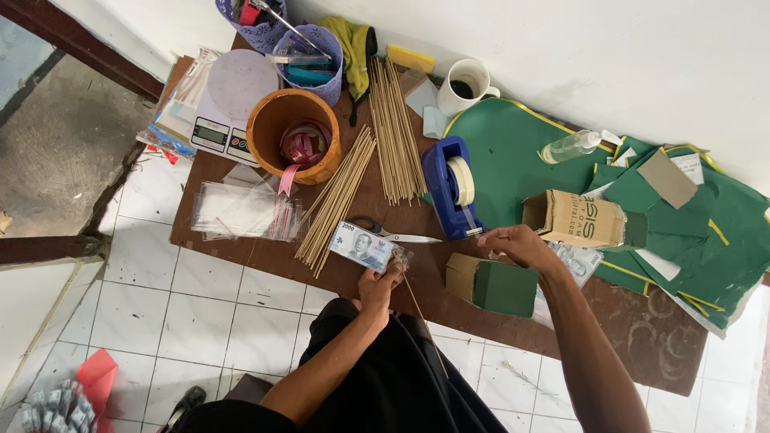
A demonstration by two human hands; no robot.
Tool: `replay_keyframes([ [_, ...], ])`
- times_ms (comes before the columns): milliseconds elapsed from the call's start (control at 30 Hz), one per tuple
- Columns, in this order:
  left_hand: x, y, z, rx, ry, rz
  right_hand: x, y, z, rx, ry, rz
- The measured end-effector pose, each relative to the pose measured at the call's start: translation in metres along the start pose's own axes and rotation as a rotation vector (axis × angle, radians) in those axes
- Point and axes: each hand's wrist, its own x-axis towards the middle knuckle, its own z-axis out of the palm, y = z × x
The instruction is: The person places currency bills into small plastic bags, then secures the bags onto wooden sticks using adhesive tape.
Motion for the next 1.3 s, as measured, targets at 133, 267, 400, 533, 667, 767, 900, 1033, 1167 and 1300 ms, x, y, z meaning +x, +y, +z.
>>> replay_keyframes([
  [133, 0.003, -0.003, -0.002, -0.035, -0.007, 0.004, -0.002, 0.006, -0.002, 0.005, -0.040, 0.001],
  [267, 0.003, -0.003, -0.002, -0.048, -0.010, -0.004, 0.005, 0.015, -0.006, -0.043, -0.056, -0.006],
  [400, -0.008, 0.009, 0.005, -0.046, -0.010, 0.002, 0.009, 0.010, -0.001, -0.113, -0.056, -0.016],
  [533, 0.001, -0.001, 0.000, -0.053, -0.023, 0.008, 0.004, -0.012, 0.006, -0.224, -0.011, 0.039],
  [667, -0.006, 0.005, 0.001, -0.059, -0.010, 0.006, 0.036, 0.012, 0.006, -0.478, 0.104, -0.011],
  [767, -0.007, 0.006, 0.000, -0.076, -0.022, 0.005, 0.118, 0.138, -0.005, -0.620, 0.253, -0.053],
  [900, -0.001, -0.003, -0.010, -0.029, 0.011, 0.001, 0.018, 0.065, -0.040, -0.378, 0.398, -0.143],
  [1033, -0.013, 0.023, 0.008, 0.170, 0.031, -0.047, -0.149, -0.041, 0.011, -0.102, 0.707, -0.174],
  [1167, -0.005, 0.008, 0.003, -0.106, -0.042, -0.034, -0.150, -0.052, 0.133, 0.063, 0.211, -0.474],
  [1300, -0.006, 0.004, -0.002, 0.084, -0.021, 0.020, -0.036, -0.004, 0.198, -0.025, 0.251, -0.430],
])
